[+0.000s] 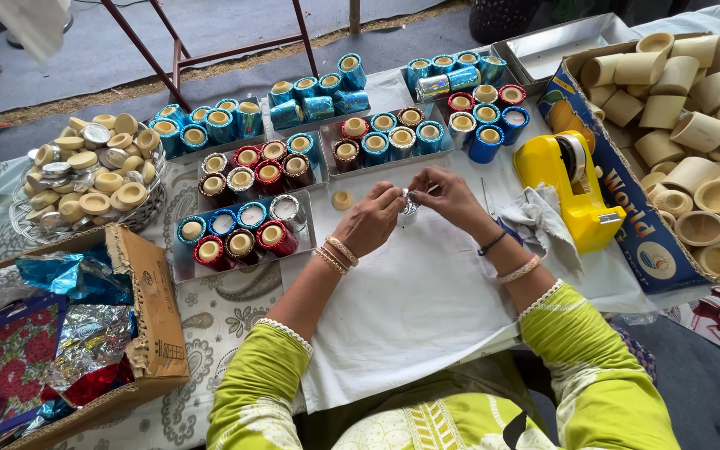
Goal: The person wraps foil around small cone-shaped objects and inserts them into blue and gold paper cylinders.
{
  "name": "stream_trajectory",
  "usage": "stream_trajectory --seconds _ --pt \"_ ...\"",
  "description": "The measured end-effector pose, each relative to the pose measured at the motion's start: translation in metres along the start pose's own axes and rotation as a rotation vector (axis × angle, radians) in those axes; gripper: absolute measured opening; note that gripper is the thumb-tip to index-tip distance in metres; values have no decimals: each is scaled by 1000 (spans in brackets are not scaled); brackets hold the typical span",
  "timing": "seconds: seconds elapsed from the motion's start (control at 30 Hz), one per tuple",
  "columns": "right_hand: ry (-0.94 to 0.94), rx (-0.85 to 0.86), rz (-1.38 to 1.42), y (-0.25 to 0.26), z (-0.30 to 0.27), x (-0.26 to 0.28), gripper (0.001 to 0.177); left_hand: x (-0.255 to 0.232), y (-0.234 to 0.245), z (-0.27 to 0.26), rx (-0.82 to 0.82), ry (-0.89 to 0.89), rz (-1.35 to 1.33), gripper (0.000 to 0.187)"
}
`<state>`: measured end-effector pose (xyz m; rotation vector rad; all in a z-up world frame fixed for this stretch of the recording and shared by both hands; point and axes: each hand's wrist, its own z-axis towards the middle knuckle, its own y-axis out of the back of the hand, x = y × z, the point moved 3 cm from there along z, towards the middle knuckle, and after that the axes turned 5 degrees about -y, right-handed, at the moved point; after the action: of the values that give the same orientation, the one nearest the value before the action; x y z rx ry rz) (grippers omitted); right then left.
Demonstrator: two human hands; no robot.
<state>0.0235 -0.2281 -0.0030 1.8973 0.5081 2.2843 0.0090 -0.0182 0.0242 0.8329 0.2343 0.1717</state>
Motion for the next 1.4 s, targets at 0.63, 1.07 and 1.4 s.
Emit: stream_trajectory --seconds 0.63,1.07,1.4 --pt "44 -353 -143 68 -80 52 10 4 -7 -6 17 -19 54 30" --pt "-73 -836 -902 157 -223 74 15 -4 -5 3 96 -3 50 25" --pt "-291 -739 -1062 174 -191 53 21 -3 -8 -1 34 -26 102 30"
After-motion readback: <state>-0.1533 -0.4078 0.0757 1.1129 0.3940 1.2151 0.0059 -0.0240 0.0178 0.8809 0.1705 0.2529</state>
